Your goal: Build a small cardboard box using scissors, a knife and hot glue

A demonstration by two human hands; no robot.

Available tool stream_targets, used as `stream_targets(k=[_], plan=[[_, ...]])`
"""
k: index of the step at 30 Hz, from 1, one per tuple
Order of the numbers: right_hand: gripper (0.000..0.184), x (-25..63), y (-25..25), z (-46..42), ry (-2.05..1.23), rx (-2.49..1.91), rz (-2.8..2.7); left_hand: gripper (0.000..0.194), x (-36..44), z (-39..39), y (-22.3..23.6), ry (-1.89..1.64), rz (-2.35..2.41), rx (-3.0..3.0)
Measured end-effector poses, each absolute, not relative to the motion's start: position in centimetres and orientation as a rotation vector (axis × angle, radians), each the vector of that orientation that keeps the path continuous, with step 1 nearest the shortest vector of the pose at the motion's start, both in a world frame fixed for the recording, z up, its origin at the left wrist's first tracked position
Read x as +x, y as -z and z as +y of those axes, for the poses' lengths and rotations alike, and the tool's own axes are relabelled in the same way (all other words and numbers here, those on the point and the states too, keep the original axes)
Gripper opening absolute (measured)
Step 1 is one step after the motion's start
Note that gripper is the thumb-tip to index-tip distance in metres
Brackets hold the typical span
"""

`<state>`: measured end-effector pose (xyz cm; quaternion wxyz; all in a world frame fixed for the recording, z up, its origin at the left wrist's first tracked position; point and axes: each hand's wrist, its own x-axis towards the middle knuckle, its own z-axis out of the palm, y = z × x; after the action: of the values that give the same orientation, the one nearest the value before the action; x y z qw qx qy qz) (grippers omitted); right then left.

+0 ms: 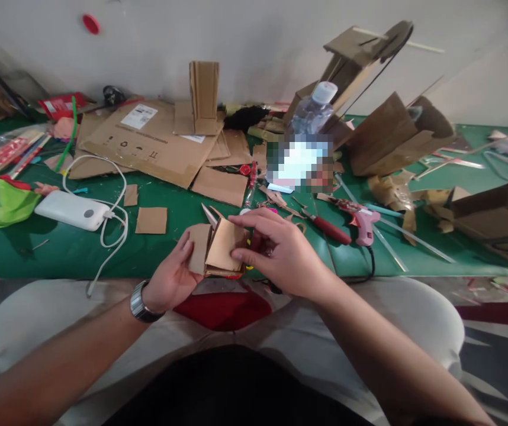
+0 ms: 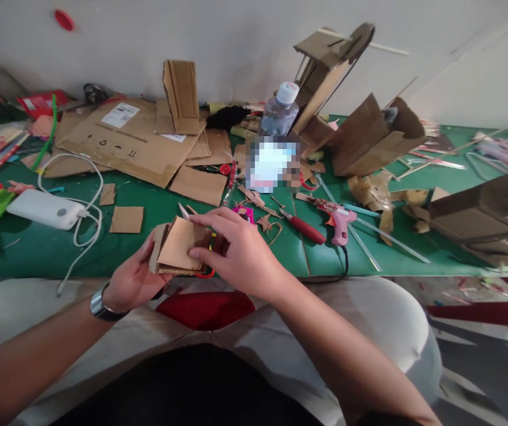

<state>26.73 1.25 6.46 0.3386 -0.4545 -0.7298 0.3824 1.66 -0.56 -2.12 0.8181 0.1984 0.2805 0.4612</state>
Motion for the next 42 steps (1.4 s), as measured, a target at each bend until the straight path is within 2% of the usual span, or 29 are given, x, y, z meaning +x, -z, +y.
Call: stream_targets(k=[4, 8, 12, 16, 22, 26, 28, 32, 37, 39, 42], plan=[[0.038, 26.6, -6.6, 0.9, -0.972, -1.123, -1.971, 0.041, 1.8, -0.7, 1.9, -0.938, 0.574, 0.509], [0.015, 26.7, -6.8, 1.1, -1.172, -1.164, -1.695, 0.037, 1.8, -0.8, 1.6, -0.923, 0.587, 0.504], [0.032, 26.8, -7.5, 0.9, -1.487, -1.077, -1.194, 0.032, 1.8, -0.7, 1.1, -0.967, 0.62, 0.434], [0.052, 26.0, -7.3, -0.5, -1.64, -1.043, -1.059, 0.032, 2.0, -0.6, 0.6, -1.003, 0.627, 0.425], [0.04, 24.9, -5.6, -2.1, -1.433, -1.196, -1.315, 0.031, 1.8, -0.6, 0.5, -1.0, 0.596, 0.404], [0.049, 25.6, -5.2, -2.0, -0.933, -1.211, -1.809, 0.032, 1.7, -0.6, 0.6, -0.974, 0.594, 0.416], [0.048, 26.1, -5.2, -1.8, -0.824, -1.18, -1.896, 0.032, 1.7, -0.6, 0.6, -0.969, 0.593, 0.426], [0.041, 26.7, -5.3, -1.6, -0.889, -1.157, -1.767, 0.031, 1.8, -0.6, 0.8, -0.958, 0.59, 0.429], [0.051, 27.1, -5.3, -1.5, -1.136, -1.207, -1.435, 0.032, 1.6, -0.6, 1.2, -0.999, 0.614, 0.346], [0.042, 26.9, -5.3, -1.6, -1.118, -1.206, -1.43, 0.033, 1.5, -0.7, 1.3, -0.975, 0.615, 0.333], [0.023, 26.2, -5.3, -2.2, -0.897, -1.122, -1.579, 0.034, 1.6, -0.8, 1.4, -0.925, 0.589, 0.358]])
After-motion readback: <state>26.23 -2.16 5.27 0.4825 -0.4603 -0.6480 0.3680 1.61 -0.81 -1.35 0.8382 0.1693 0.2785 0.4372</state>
